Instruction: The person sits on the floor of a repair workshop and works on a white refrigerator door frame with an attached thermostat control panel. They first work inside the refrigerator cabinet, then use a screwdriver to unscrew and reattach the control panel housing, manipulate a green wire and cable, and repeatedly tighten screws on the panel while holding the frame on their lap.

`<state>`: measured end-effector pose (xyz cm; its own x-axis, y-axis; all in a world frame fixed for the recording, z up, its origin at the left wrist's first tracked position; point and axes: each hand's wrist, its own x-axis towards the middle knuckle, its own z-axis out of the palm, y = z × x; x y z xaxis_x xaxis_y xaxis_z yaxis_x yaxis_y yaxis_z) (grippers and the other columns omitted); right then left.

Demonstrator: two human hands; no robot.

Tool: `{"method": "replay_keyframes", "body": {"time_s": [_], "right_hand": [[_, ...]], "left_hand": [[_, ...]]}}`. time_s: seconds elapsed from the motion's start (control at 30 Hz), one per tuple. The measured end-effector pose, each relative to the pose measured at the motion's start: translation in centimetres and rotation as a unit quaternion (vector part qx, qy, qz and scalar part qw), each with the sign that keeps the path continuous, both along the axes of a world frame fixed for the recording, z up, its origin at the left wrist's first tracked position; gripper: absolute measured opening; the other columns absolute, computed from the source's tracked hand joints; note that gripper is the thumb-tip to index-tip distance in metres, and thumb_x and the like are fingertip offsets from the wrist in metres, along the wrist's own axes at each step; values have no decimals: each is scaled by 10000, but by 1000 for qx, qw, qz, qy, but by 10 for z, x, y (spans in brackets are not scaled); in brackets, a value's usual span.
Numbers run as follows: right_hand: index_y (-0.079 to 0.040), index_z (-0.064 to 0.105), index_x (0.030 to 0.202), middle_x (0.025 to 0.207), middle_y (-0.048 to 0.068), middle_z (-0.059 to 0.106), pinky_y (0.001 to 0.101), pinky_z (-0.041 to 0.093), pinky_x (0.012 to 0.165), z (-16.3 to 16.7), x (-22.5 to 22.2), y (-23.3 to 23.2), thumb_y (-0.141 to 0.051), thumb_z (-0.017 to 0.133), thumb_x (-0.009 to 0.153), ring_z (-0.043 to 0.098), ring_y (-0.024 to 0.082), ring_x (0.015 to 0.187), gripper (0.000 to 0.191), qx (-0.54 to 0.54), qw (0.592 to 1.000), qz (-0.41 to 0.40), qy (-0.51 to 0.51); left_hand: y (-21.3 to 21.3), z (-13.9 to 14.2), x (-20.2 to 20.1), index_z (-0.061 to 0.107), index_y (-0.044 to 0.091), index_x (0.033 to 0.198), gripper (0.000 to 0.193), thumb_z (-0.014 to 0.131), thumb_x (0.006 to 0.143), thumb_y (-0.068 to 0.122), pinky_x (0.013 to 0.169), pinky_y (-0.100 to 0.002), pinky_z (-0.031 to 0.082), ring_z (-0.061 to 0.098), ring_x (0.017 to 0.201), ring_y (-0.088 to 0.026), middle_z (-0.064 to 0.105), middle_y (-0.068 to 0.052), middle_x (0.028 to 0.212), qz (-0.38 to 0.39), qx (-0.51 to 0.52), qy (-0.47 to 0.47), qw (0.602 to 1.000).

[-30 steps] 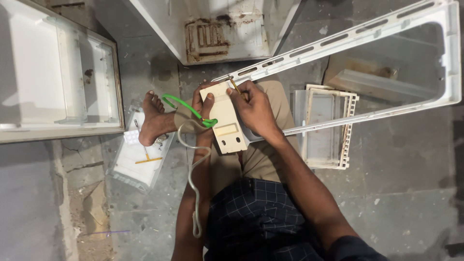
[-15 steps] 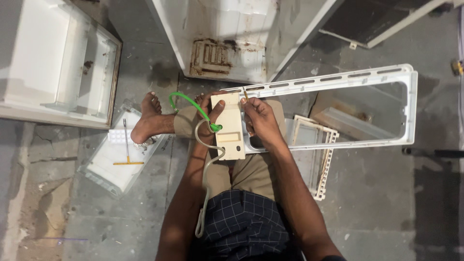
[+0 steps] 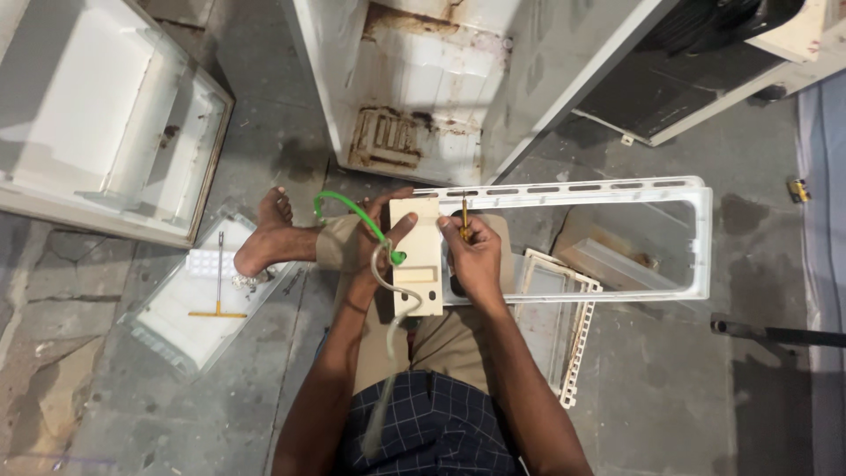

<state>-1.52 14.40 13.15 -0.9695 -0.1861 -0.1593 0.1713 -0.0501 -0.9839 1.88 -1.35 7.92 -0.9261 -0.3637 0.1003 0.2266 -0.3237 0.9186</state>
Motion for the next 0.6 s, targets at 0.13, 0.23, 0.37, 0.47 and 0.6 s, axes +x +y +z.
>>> {"method": "replay_keyframes", "body": {"time_s": [0.13, 0.23, 0.37, 0.47, 0.6], "right_hand": [[-45, 663, 887, 585, -50, 549, 232, 296, 396, 0, 4, 13, -167, 709, 968, 415, 30, 432, 154, -24, 1000, -5, -10], [-47, 631, 909, 728, -83, 575, 193, 342, 546, 7, 7, 18, -155, 705, 1021, 436, -16, 633, 172, -17, 996, -33, 75], [-49, 623, 892, 729, -91, 542, 195, 322, 547, 27, 10, 26, -130, 707, 1001, 410, -13, 645, 160, 39, 994, -44, 88], [-60, 631, 902, 706, -90, 541, 200, 318, 532, 46, 10, 36, -113, 696, 993, 417, -7, 615, 123, 36, 997, -17, 72], [-62, 627, 865, 627, -79, 498, 223, 254, 458, 66, 5, 40, -100, 697, 982, 366, 5, 525, 141, 30, 999, -19, 7]], "left_hand": [[6, 31, 1, 494, 13, 1433, 679, 815, 839, 83, 1096, -342, 466, 577, 1259, -182, 598, -100, 1362, -15, -108, 91, 990], [10, 49, 4, 520, 28, 1432, 714, 851, 801, 72, 1089, -354, 473, 628, 1197, -188, 661, -119, 1270, -34, -146, 41, 988], [25, 64, 3, 558, 61, 1405, 673, 858, 803, 95, 1071, -378, 509, 617, 1223, -222, 651, -133, 1309, -57, -85, 16, 995], [31, 73, -1, 596, 56, 1364, 613, 859, 810, 80, 1156, -382, 458, 570, 1360, -251, 597, -132, 1428, -21, -210, 92, 973], [31, 86, -6, 630, 64, 1307, 587, 866, 771, 113, 1111, -382, 478, 590, 1327, -274, 609, -136, 1383, -20, -267, 86, 960]]}}
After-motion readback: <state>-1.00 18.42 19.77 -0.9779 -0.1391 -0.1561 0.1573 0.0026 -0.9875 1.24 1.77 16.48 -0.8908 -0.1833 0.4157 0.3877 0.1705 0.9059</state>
